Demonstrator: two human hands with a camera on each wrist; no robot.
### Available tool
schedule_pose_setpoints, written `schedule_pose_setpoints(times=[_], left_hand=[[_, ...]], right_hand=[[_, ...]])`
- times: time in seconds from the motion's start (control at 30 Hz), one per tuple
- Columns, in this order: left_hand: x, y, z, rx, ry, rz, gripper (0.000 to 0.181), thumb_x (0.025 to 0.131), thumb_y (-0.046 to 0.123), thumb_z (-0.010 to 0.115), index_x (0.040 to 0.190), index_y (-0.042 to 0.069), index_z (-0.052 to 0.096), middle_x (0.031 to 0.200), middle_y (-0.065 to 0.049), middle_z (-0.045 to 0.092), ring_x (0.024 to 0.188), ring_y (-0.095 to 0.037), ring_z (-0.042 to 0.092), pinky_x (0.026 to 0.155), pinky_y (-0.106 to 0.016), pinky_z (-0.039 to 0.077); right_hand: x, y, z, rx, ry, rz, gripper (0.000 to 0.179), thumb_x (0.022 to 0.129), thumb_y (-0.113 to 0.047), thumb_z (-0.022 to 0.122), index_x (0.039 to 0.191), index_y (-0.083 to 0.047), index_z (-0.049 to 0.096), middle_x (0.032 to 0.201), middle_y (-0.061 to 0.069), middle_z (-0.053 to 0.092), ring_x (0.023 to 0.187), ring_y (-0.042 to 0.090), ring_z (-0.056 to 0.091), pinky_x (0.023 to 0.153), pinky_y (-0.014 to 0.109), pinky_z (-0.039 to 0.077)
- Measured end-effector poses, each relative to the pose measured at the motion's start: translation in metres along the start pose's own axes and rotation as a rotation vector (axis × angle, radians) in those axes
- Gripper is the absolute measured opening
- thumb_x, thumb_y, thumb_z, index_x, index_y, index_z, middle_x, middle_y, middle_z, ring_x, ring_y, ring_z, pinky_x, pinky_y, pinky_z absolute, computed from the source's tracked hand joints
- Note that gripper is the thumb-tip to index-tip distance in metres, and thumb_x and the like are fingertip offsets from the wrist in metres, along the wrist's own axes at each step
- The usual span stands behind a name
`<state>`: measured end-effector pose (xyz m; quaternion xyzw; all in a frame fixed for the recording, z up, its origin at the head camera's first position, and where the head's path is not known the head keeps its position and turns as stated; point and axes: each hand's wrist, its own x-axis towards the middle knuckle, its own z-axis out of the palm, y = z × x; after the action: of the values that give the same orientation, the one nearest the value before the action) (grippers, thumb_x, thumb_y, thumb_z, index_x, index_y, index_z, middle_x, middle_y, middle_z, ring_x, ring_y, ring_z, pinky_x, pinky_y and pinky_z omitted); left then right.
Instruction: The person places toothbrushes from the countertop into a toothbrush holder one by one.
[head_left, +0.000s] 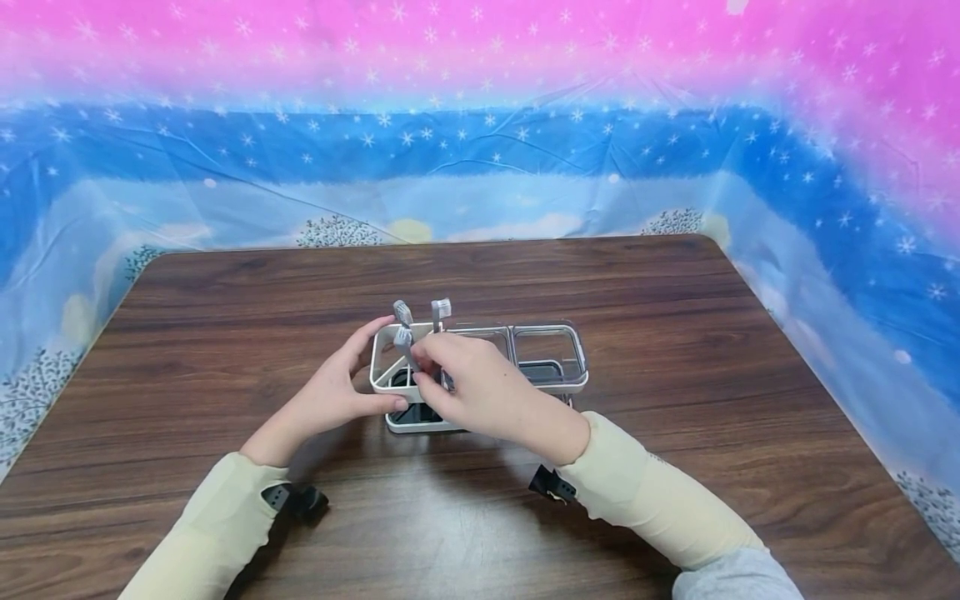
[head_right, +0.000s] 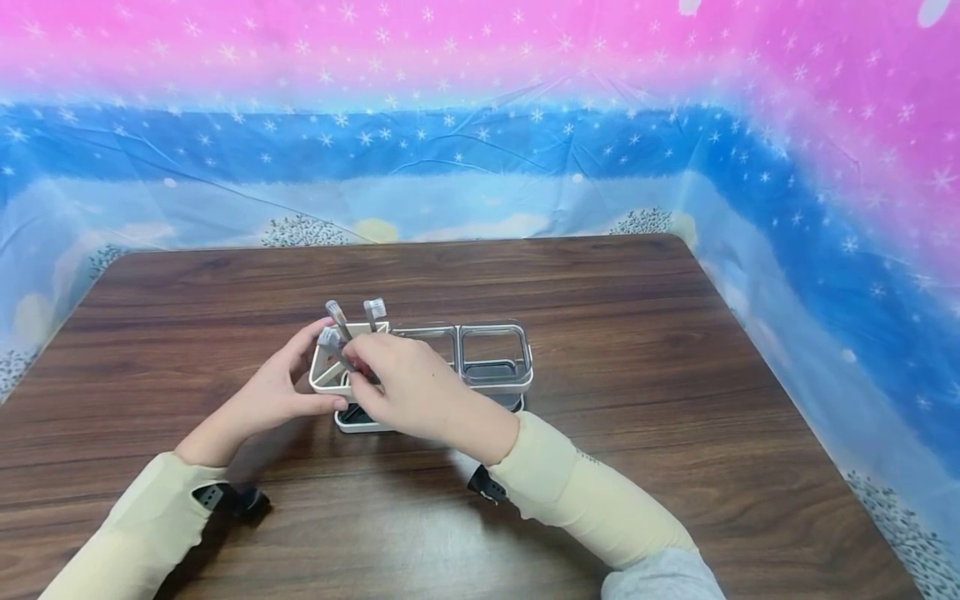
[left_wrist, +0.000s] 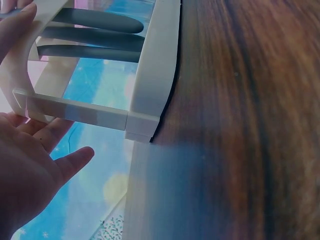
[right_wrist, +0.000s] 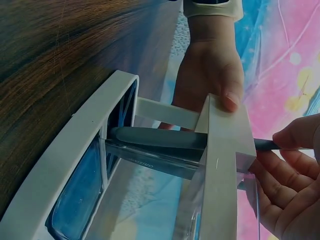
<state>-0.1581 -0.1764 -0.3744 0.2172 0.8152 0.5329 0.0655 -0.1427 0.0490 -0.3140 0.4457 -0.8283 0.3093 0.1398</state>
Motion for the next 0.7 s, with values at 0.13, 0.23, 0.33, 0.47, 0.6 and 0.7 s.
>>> schedule_pose_setpoints(times=[0.13, 0.23, 0.33, 0.47, 0.6, 0.7], left_hand=[[0.0, 0.0, 0.0, -0.005, 0.001, -0.001, 0.095, 0.079, 0.012, 0.08, 0.153, 0.016, 0.021, 0.147, -0.014, 0.037, 0.131, -0.033, 0.043, 0.103, -0.058, 0.032], [0.0, -0.001, 0.0, -0.012, 0.001, 0.0, 0.095, 0.079, 0.012, 0.08, 0.153, 0.017, 0.021, 0.146, -0.014, 0.039, 0.13, -0.032, 0.044, 0.103, -0.057, 0.033], [0.0, -0.001, 0.001, -0.015, 0.002, 0.001, 0.095, 0.079, 0.012, 0.08, 0.153, 0.017, 0.022, 0.145, -0.014, 0.04, 0.13, -0.031, 0.045, 0.103, -0.057, 0.033], [0.0, -0.001, 0.002, -0.016, 0.005, 0.002, 0.094, 0.079, 0.012, 0.081, 0.153, 0.017, 0.022, 0.147, -0.013, 0.038, 0.131, -0.032, 0.043, 0.104, -0.057, 0.031], [0.0, -0.001, 0.002, -0.009, 0.005, -0.002, 0.094, 0.079, 0.013, 0.08, 0.153, 0.016, 0.022, 0.15, -0.014, 0.034, 0.134, -0.033, 0.039, 0.105, -0.058, 0.03], [0.0, -0.001, 0.003, -0.007, 0.006, 0.001, 0.094, 0.079, 0.012, 0.081, 0.153, 0.016, 0.022, 0.149, -0.014, 0.034, 0.134, -0.033, 0.039, 0.106, -0.058, 0.029]], right_hand=[[0.0, 0.0, 0.001, -0.014, -0.023, 0.003, 0.008, 0.086, -0.003, 0.062, 0.093, -0.008, 0.06, 0.081, -0.002, 0.06, 0.068, 0.009, 0.054, 0.063, 0.018, 0.042], [0.0, 0.002, 0.003, -0.028, -0.034, -0.007, 0.008, 0.086, -0.003, 0.061, 0.093, -0.008, 0.06, 0.081, -0.003, 0.06, 0.068, 0.008, 0.053, 0.064, 0.018, 0.042], [-0.001, 0.003, 0.005, -0.034, -0.037, -0.02, 0.008, 0.086, -0.003, 0.061, 0.092, -0.008, 0.06, 0.082, -0.003, 0.061, 0.069, 0.01, 0.054, 0.066, 0.02, 0.044], [-0.001, 0.005, 0.008, -0.047, -0.028, -0.043, 0.008, 0.086, -0.003, 0.062, 0.092, -0.008, 0.061, 0.081, -0.003, 0.062, 0.07, 0.012, 0.057, 0.07, 0.024, 0.046], [-0.001, 0.005, 0.01, -0.062, -0.014, -0.06, 0.009, 0.085, -0.003, 0.062, 0.093, -0.007, 0.062, 0.081, -0.003, 0.062, 0.072, 0.011, 0.057, 0.076, 0.029, 0.047], [-0.001, 0.005, 0.011, -0.073, -0.01, -0.063, 0.01, 0.085, -0.003, 0.062, 0.095, -0.007, 0.063, 0.083, -0.003, 0.063, 0.074, 0.01, 0.058, 0.078, 0.031, 0.048]])
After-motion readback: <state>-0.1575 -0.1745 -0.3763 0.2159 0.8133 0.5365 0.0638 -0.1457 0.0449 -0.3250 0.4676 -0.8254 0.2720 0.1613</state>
